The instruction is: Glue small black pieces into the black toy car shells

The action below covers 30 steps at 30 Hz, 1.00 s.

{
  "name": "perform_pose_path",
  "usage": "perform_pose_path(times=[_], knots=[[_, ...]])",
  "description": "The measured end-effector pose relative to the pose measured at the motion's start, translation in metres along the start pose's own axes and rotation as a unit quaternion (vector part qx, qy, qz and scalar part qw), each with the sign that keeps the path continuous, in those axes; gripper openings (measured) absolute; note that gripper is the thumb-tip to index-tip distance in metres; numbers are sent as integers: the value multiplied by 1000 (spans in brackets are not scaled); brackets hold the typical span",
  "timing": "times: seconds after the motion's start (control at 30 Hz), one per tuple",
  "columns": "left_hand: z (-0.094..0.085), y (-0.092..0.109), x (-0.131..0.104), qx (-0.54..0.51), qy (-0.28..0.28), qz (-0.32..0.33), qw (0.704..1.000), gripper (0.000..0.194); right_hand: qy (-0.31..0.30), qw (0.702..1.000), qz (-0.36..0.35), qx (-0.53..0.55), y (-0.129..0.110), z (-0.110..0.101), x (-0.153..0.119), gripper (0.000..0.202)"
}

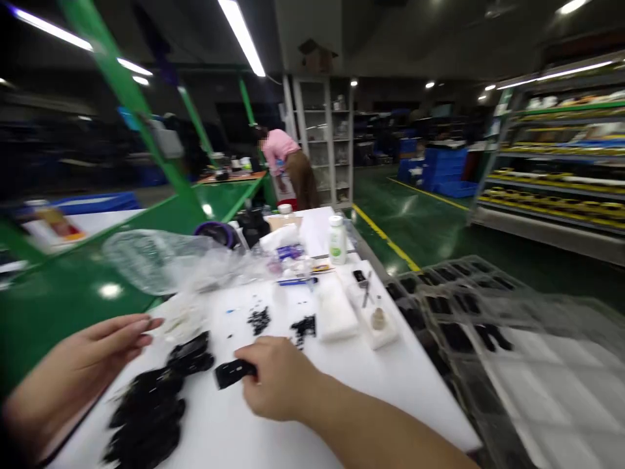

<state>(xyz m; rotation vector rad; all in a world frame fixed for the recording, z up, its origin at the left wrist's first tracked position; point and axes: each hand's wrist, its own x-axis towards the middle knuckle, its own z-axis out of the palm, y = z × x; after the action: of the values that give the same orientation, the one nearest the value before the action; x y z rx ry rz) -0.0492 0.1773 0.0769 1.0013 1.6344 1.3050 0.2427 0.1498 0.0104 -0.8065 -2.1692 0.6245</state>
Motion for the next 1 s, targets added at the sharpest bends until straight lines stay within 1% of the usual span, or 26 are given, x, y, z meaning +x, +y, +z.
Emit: perform_pose_path(times=[0.03, 0.07, 0.1, 0.13, 0.2, 0.3, 0.4, 0.5, 0.67, 0.73, 0.83, 0.9, 1.0], knots=[[7, 1, -20, -120, -47, -45, 991, 33, 18, 999, 13, 26, -2, 0, -2, 41], [13, 1, -36, -159, -60, -47, 984, 42, 26, 998, 28, 48, -4, 0, -4, 42], [19, -1, -49, -195, -74, -47, 977, 47, 26, 997, 44, 65, -6, 1, -5, 43], [24, -4, -59, -229, -91, -47, 968, 48, 27, 995, 56, 75, -7, 1, -7, 42], [30, -9, -73, -260, -100, -49, 959, 48, 12, 993, 75, 87, -9, 1, -9, 40], [35, -12, -86, -293, -125, -64, 946, 42, -12, 993, 84, 87, -13, 0, -11, 38], [39, -9, -96, -319, -153, -74, 932, 39, -12, 994, 79, 79, -14, -1, -11, 38], [43, -5, -100, -331, -174, -80, 924, 37, -8, 995, 75, 72, -13, -2, -10, 38], [46, -3, -103, -350, -199, -70, 913, 32, -4, 995, 67, 75, -13, -2, -10, 39], [46, -4, -106, -349, -196, -60, 915, 31, 7, 994, 73, 79, -14, -2, -10, 39], [43, -6, -115, -303, -156, -46, 939, 29, 30, 987, 115, 110, -13, -2, -10, 40], [39, -10, -124, -252, -134, -44, 957, 28, 33, 975, 159, 149, -12, -2, -11, 43], [34, -21, -136, -186, -134, -30, 973, 29, 17, 950, 215, 225, -13, -2, -12, 47]])
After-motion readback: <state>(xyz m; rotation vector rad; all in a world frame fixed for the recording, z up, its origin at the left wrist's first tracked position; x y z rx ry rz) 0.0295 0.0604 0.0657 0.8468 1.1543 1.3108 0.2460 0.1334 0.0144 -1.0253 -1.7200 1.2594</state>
